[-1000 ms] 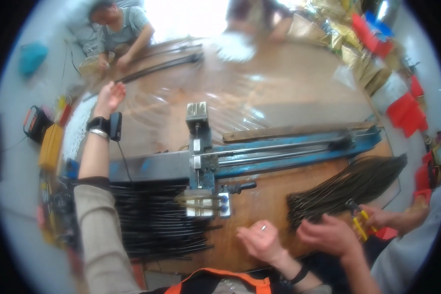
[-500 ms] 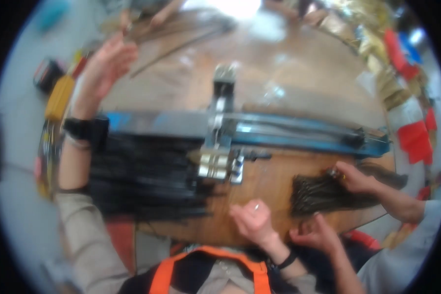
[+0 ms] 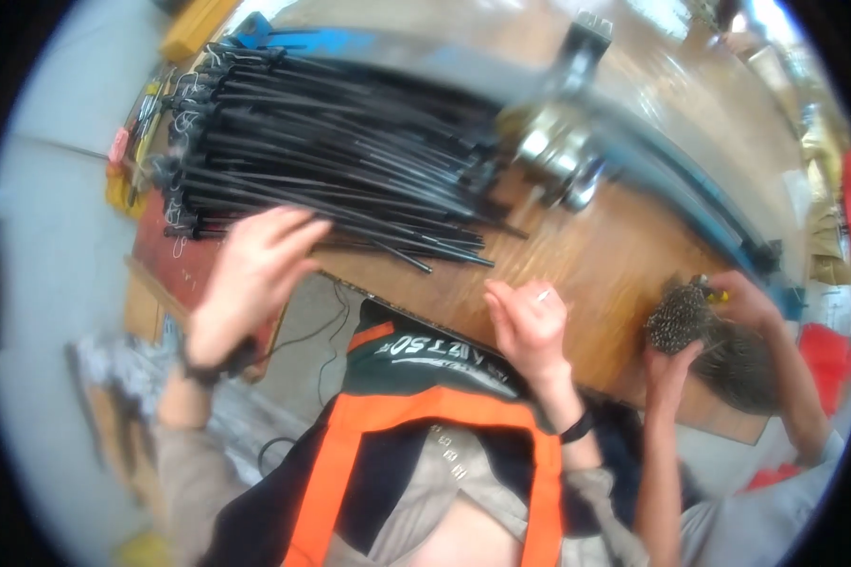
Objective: Aligning and cutting bundles of thin black metal rods using a manual cutting apparatus on a workbench.
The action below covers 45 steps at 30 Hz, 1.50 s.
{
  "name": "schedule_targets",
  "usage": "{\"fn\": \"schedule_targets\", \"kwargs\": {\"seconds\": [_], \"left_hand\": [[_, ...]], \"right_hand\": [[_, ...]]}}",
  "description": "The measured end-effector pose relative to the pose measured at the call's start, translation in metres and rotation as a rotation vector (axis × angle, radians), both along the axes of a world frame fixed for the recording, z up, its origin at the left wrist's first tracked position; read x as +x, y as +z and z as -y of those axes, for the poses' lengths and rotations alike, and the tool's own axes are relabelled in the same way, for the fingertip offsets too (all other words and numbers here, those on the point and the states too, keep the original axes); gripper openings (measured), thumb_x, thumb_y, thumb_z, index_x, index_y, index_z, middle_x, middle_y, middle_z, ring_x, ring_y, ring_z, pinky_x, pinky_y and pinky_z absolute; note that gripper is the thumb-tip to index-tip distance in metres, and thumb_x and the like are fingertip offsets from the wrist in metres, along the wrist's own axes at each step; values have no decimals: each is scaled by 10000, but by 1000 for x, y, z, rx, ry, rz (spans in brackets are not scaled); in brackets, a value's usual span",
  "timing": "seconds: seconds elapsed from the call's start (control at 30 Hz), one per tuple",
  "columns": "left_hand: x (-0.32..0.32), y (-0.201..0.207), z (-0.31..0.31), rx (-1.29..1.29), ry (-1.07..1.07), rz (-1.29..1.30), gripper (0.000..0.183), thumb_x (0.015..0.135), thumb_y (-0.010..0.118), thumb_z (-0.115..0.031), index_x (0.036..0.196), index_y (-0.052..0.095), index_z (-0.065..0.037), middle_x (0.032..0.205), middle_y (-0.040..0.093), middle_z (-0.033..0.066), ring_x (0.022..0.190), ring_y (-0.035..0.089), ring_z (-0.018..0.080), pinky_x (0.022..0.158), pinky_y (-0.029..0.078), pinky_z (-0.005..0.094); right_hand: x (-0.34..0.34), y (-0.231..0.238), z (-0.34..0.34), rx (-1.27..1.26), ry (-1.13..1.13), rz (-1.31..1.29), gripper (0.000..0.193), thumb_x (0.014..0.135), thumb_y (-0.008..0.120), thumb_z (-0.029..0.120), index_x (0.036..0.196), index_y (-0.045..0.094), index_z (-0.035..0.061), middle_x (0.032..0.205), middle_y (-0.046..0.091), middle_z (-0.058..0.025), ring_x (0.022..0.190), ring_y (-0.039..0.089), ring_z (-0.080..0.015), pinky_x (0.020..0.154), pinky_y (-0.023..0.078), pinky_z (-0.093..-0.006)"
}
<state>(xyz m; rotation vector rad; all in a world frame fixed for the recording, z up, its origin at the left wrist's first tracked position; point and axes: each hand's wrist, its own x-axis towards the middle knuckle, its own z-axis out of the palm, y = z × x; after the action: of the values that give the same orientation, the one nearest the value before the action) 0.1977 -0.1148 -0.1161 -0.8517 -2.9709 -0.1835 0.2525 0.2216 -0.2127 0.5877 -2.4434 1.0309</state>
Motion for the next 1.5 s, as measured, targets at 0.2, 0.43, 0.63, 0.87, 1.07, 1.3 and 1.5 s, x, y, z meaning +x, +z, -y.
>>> {"fn": "schedule_targets", "kwargs": {"seconds": [0.2, 0.43, 0.63, 0.87, 1.07, 1.3, 1.5], "left_hand": [[-24, -128, -42, -34, -135, -146, 803, 792, 685, -562, 1501, 403, -310, 1648, 140, 109, 1524, 5, 361, 1135, -37, 661], [-55, -141, -71, 39, -94, -197, 817, 808, 658, -590, 1515, 375, -293, 1643, 146, 112, 1515, -22, 388, 1116, -32, 701], [-48, -133, -66, 38, -61, -152, 804, 810, 697, -531, 1509, 384, -288, 1637, 154, 126, 1512, -16, 391, 1118, 2, 705], [-54, -100, -87, 134, -100, -65, 745, 793, 769, -316, 1466, 453, -281, 1608, 226, 151, 1485, 135, 409, 1103, 122, 693], [-49, -63, -108, 719, -364, -140, 210, 729, 784, -93, 904, 668, -84, 909, 651, 67, 919, 634, 295, 812, 493, 386], [-45, 57, -174, 1048, -631, -255, 244, 700, 862, -208, 758, 666, -76, 696, 592, 44, 724, 590, 242, 619, 464, 335], [-45, 117, -163, 1144, -866, 73, 324, 807, 764, -336, 742, 643, -43, 681, 591, 77, 686, 572, 256, 623, 451, 313]], "right_hand": [[16, -7, -3, 72, 29, -53, 140, 805, 719, 6, 941, 699, 35, 666, 579, -86, 599, 554, -270, 571, 437, -377], [28, -20, -7, 112, -59, 54, 126, 811, 712, 1, 929, 699, 43, 661, 562, -98, 597, 542, -292, 562, 437, -394], [21, -20, -5, 103, -36, 55, 93, 822, 710, 14, 911, 696, 38, 687, 578, -116, 613, 544, -299, 568, 438, -393], [20, -16, -14, 117, -92, 2, 110, 810, 724, 20, 914, 695, 43, 663, 563, -109, 589, 538, -295, 540, 430, -394], [24, -8, -13, 89, -148, -25, 110, 809, 724, 39, 914, 695, 55, 644, 577, -96, 570, 561, -278, 536, 443, -392], [37, -13, -5, 76, -193, 33, 110, 809, 721, 56, 916, 695, 61, 664, 613, -96, 596, 598, -274, 555, 465, -393], [31, -14, -14, 27, -213, 6, 108, 807, 728, 67, 908, 689, 64, 678, 614, -87, 628, 604, -267, 580, 472, -378]]}}
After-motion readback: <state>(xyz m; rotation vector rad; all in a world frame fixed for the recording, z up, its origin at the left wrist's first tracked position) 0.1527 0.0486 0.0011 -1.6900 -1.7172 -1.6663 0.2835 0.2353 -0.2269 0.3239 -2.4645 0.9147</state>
